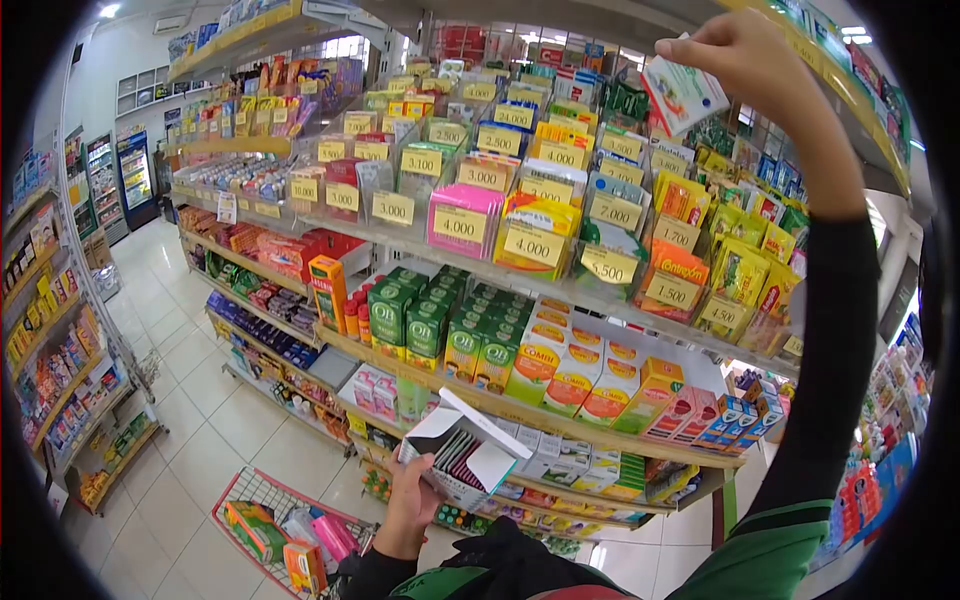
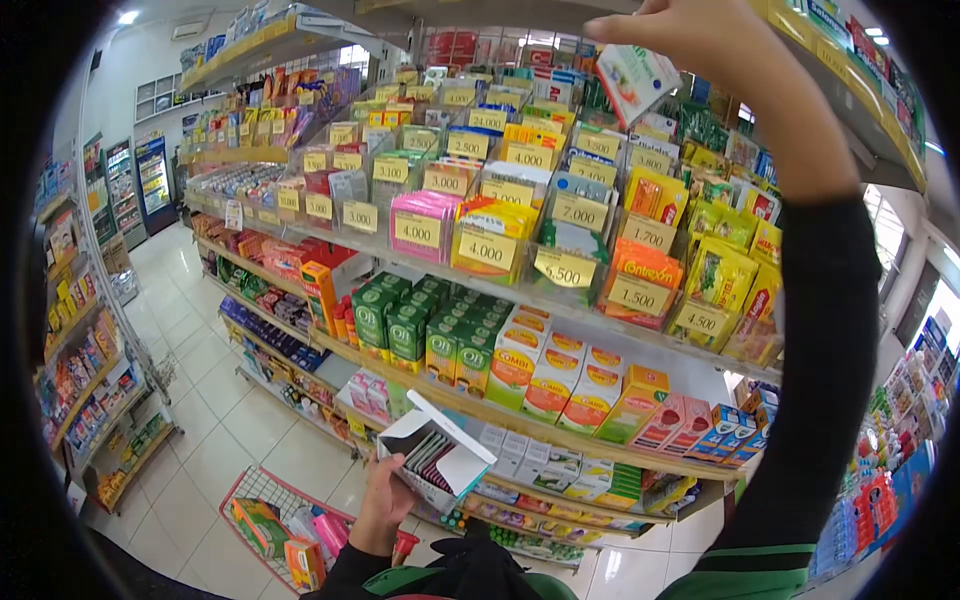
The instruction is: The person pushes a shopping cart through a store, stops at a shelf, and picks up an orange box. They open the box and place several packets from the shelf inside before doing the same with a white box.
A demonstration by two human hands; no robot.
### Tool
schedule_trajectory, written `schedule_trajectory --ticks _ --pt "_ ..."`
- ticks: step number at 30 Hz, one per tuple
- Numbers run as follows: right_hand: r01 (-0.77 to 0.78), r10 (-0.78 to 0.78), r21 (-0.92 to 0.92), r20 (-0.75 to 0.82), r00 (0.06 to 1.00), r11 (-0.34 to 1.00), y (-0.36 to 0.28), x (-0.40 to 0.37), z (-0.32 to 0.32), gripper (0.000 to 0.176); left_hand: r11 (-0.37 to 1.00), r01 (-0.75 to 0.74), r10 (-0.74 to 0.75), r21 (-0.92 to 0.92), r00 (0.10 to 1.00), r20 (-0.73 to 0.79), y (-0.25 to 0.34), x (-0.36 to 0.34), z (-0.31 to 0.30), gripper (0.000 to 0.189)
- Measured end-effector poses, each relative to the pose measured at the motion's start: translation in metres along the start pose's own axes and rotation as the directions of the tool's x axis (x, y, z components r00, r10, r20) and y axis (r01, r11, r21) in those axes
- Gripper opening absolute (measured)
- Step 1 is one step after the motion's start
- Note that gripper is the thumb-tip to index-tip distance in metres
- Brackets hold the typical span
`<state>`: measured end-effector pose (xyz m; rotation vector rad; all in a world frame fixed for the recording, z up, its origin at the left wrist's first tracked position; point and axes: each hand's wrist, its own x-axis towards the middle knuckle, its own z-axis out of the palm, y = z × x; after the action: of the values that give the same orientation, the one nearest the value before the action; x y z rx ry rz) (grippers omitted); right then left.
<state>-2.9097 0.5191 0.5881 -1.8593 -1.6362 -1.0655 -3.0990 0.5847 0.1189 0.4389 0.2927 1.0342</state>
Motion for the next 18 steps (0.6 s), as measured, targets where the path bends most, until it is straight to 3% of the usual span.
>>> schedule_trajectory --ticks 1,3,5,7,10,11,12,13,15,18 --pt "0.062 -0.076 -0.11 -0.122 0.99 0.992 0.019 0.018 0.013 0.025 1.0 -0.003 0.003 -0.002 1.0 0.015 0.0 0.003 -0.003 0.05" --pt "0.144 -0.154 -0.071 -0.175 0.972 0.987 0.048 0.047 0.045 0.022 1.0 -0.003 0.003 0.003 1.0 -0.021 0.0 0.01 -0.013 0.049" --pt "0.17 -0.169 -0.022 -0.284 0.944 0.985 0.069 0.055 0.079 0.022 0.998 0.004 -0.004 -0.06 1.0 0.001 0.001 0.019 -0.031 0.06" --pt "0.116 -0.096 0.064 -0.254 0.962 0.991 0.086 0.06 0.107 0.024 0.997 0.038 -0.042 -0.061 0.997 -0.065 0.004 0.02 -0.039 0.065" --pt "0.164 -0.087 0.224 -0.318 0.944 0.961 0.109 0.061 0.137 0.025 0.998 -0.015 0.009 -0.069 0.996 -0.084 0.007 0.026 -0.051 0.069" --pt "0.17 -0.09 0.232 -0.32 0.943 0.958 0.108 0.061 0.14 0.025 0.996 -0.04 0.034 -0.076 0.996 -0.078 0.01 0.027 -0.051 0.069" --pt "0.11 -0.03 0.28 -0.274 0.961 0.954 0.107 0.059 0.141 0.025 0.995 -0.098 0.097 0.004 0.978 -0.187 0.011 0.024 -0.043 0.05" --pt "0.045 0.03 0.322 -0.225 0.974 0.946 0.108 0.059 0.142 0.025 0.995 -0.099 0.099 0.007 0.977 -0.191 0.012 0.026 -0.045 0.05" --pt "0.082 0.005 0.392 -0.217 0.976 0.916 0.116 0.063 0.152 0.024 0.993 -0.103 0.115 0.061 0.963 -0.245 0.014 0.027 -0.051 0.05" --pt "0.117 -0.1 0.303 -0.069 0.993 0.946 0.117 0.066 0.157 0.023 0.99 -0.131 0.141 0.058 0.96 -0.24 0.012 0.032 -0.061 0.051"
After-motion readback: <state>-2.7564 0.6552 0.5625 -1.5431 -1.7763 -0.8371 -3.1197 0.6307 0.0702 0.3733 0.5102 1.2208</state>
